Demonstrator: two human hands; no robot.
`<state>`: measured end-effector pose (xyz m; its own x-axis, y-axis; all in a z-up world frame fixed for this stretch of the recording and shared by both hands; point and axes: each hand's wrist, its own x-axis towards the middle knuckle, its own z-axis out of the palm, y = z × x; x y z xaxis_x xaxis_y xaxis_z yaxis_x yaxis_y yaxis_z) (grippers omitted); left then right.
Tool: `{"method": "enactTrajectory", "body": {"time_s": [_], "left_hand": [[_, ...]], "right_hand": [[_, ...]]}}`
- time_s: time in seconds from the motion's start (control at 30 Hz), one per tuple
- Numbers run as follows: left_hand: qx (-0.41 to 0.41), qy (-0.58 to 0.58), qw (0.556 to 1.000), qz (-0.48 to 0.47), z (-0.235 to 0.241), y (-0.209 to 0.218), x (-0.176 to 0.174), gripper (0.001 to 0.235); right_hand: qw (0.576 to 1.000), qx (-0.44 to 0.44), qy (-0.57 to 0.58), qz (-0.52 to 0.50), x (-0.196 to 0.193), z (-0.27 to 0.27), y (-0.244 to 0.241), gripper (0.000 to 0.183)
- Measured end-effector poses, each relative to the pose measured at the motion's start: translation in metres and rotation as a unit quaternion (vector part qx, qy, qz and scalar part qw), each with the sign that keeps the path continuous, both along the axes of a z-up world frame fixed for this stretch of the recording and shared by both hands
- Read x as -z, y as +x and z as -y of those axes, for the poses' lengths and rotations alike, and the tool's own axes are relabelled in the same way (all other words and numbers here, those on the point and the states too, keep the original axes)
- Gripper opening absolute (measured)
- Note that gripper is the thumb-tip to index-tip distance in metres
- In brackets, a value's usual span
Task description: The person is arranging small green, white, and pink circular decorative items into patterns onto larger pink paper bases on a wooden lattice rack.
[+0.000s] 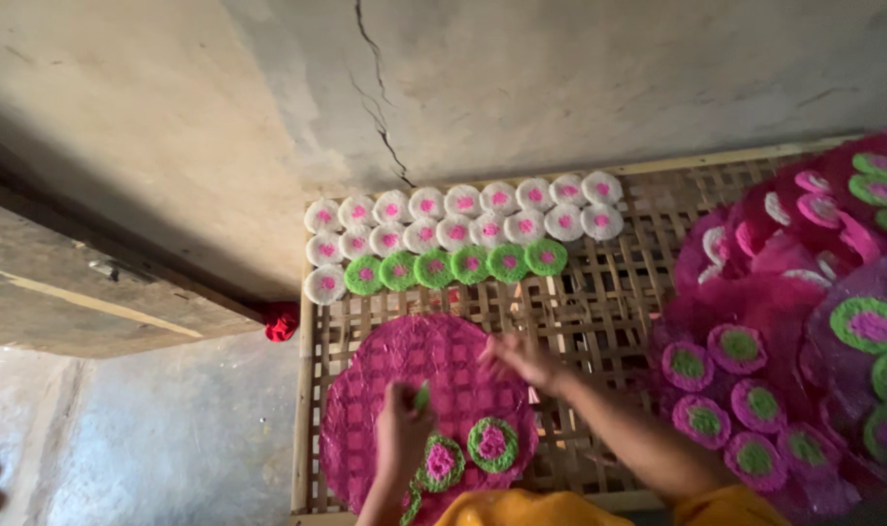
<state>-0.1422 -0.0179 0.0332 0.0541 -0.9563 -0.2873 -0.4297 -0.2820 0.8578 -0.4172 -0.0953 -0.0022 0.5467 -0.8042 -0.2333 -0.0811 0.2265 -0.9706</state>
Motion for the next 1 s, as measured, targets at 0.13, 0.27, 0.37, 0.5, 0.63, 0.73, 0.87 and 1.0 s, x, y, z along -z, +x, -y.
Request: {"method": "enactTrajectory", "body": {"time_s": [0.13,0.27,0.37,0.5,0.63,0.73,0.87,1.0], "left_hand": [[0.116,-0.151,0.982,0.015,0.012,-0.063,-0.032,0.04],[0.214,-0.086,0.966,0.119,0.0,-0.072,-0.033,0.038],[0.269,-0.074,0.941,0.192,-0.017,-0.06,-0.016,0.052],[0.272,-0.004,0.926,0.261,-0.031,-0.052,0.01,0.053],[0.274,0.008,0.937,0.215,-0.037,-0.053,0.026,0.04],[0.275,0.047,0.941,0.19,-0.039,-0.056,0.034,0.05],[0.234,0.083,0.968,0.026,-0.033,-0.064,0.037,0.042],[0.121,0.281,0.857,-0.414,-0.023,-0.097,0.024,0.026]], "right_hand": [[0.916,0.121,0.295,0.245,-0.016,-0.035,0.007,0.057],[0.901,0.351,0.244,0.077,-0.036,0.009,-0.049,0.048],[0.906,0.395,0.133,-0.074,-0.039,0.056,-0.101,0.04],[0.892,0.417,0.093,-0.15,-0.008,0.113,-0.141,0.043],[0.797,0.334,-0.139,-0.484,0.039,0.141,-0.152,0.055],[0.681,0.315,-0.267,-0.605,0.048,0.129,-0.15,0.072],[0.856,0.189,-0.314,-0.363,0.039,0.04,-0.113,0.005],[0.969,-0.041,0.221,-0.104,0.007,-0.08,-0.069,0.055]]}}
